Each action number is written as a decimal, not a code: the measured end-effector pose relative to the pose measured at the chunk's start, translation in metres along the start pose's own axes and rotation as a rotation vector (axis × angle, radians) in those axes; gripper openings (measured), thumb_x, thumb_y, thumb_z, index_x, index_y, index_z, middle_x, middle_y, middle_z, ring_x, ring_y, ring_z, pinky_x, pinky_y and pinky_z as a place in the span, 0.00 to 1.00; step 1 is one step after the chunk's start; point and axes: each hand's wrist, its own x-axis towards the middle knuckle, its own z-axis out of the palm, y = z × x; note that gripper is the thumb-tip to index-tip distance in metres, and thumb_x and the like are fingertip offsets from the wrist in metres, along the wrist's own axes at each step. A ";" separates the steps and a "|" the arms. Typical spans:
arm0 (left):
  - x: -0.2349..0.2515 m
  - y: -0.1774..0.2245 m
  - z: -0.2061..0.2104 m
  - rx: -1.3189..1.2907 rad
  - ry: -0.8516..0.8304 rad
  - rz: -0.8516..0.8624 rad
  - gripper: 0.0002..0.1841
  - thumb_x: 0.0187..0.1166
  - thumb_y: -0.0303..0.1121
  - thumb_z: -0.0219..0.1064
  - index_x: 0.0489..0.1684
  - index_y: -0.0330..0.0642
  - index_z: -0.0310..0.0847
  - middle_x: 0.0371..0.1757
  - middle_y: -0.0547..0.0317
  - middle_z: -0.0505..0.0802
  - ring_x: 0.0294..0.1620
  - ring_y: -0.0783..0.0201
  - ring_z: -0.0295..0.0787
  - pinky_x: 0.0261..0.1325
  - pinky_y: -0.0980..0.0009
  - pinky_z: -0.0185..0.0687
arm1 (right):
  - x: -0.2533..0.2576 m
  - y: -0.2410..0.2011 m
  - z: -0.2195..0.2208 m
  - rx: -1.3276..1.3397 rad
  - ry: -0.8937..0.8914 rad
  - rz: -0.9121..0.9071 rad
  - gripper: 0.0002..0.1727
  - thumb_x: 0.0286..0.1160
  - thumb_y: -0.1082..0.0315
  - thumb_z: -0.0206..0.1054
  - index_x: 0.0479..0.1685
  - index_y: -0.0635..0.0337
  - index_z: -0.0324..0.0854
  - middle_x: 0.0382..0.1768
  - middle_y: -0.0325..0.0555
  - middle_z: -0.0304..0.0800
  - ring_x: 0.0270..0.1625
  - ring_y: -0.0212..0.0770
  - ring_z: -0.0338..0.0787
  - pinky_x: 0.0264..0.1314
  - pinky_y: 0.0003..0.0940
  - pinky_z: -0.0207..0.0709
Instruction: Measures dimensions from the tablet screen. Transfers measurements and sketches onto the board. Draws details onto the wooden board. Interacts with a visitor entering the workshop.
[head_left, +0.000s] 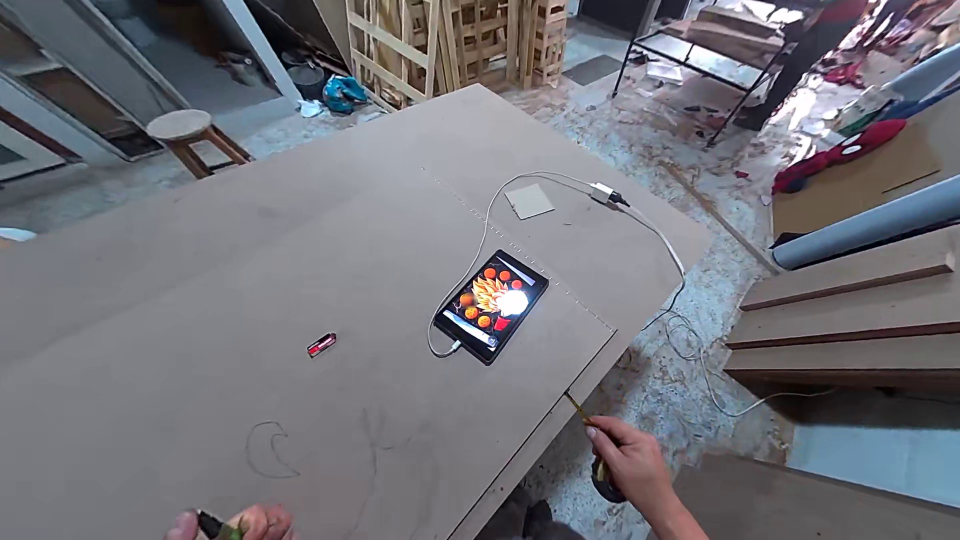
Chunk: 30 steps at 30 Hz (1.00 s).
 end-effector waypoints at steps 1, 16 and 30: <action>0.008 0.001 0.001 0.008 -0.023 0.003 0.41 0.71 0.83 0.39 0.09 0.60 0.76 0.13 0.71 0.79 0.15 0.71 0.77 0.20 0.72 0.75 | 0.013 0.000 0.008 -0.026 -0.022 0.019 0.14 0.84 0.51 0.65 0.52 0.42 0.95 0.31 0.27 0.95 0.30 0.25 0.91 0.35 0.30 0.89; 0.161 -0.039 0.210 1.041 -0.404 0.039 0.09 0.76 0.42 0.75 0.49 0.58 0.94 0.42 0.74 0.97 0.40 0.74 0.94 0.47 0.70 0.93 | 0.139 -0.036 0.099 0.057 -0.342 -0.311 0.16 0.89 0.53 0.62 0.51 0.47 0.95 0.40 0.33 0.96 0.43 0.26 0.93 0.50 0.28 0.88; 0.218 -0.047 0.189 0.825 0.184 0.287 0.28 0.95 0.49 0.41 0.61 0.37 0.85 0.43 0.57 0.95 0.36 0.64 0.93 0.41 0.64 0.94 | 0.205 0.005 0.089 -0.398 -0.096 -0.119 0.16 0.86 0.52 0.59 0.51 0.36 0.95 0.40 0.26 0.96 0.49 0.30 0.92 0.54 0.37 0.85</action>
